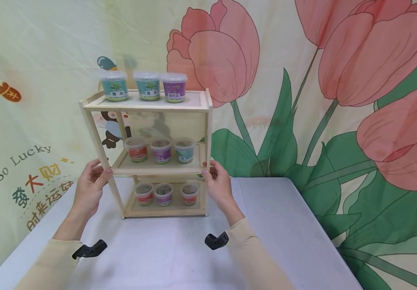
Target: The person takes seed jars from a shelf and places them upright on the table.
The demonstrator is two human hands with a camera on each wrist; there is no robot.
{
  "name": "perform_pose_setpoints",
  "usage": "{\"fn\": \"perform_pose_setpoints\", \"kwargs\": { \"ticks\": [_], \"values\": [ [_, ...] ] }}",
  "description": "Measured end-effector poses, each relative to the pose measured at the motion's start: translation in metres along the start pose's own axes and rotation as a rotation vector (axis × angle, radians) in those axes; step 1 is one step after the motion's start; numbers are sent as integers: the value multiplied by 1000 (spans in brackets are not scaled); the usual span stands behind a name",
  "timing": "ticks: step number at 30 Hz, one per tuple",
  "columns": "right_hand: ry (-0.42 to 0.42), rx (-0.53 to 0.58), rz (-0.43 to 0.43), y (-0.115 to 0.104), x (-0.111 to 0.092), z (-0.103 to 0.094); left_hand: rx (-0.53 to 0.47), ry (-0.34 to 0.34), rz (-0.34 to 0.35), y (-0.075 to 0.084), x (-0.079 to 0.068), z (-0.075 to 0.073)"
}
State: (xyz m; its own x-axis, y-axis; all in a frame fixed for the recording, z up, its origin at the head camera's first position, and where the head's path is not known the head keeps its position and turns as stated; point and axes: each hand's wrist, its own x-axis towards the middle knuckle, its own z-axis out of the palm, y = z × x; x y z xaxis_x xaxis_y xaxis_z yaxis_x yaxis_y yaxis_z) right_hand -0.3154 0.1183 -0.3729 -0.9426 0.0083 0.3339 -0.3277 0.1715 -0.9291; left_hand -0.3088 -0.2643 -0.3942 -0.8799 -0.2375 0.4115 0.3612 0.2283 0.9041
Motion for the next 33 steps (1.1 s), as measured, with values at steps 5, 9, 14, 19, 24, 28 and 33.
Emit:
{"fn": "perform_pose_setpoints", "kwargs": {
  "ticks": [5, 9, 14, 19, 24, 28, 33],
  "values": [
    [-5, -9, 2, 2, 0, -13, -5, -10, 5, 4, -3, 13],
    [-8, -25, 9, 3, 1, -24, -12, -30, 10, 7, -5, 23],
    [-5, -55, 12, 6, 1, -37, -40, -43, 8, 7, -5, 36],
    [-1, -91, 12, 8, 1, -50, -66, -50, 18, 7, -5, 47],
    [5, -113, 14, 9, 0, -64, -61, -73, 27, 9, -5, 60],
    [0, -108, 19, 9, -2, -74, -75, -77, 32, 9, -4, 70],
    [7, -123, 6, 9, -2, -83, -91, -97, 31, 11, -5, 81]
  ]
}}
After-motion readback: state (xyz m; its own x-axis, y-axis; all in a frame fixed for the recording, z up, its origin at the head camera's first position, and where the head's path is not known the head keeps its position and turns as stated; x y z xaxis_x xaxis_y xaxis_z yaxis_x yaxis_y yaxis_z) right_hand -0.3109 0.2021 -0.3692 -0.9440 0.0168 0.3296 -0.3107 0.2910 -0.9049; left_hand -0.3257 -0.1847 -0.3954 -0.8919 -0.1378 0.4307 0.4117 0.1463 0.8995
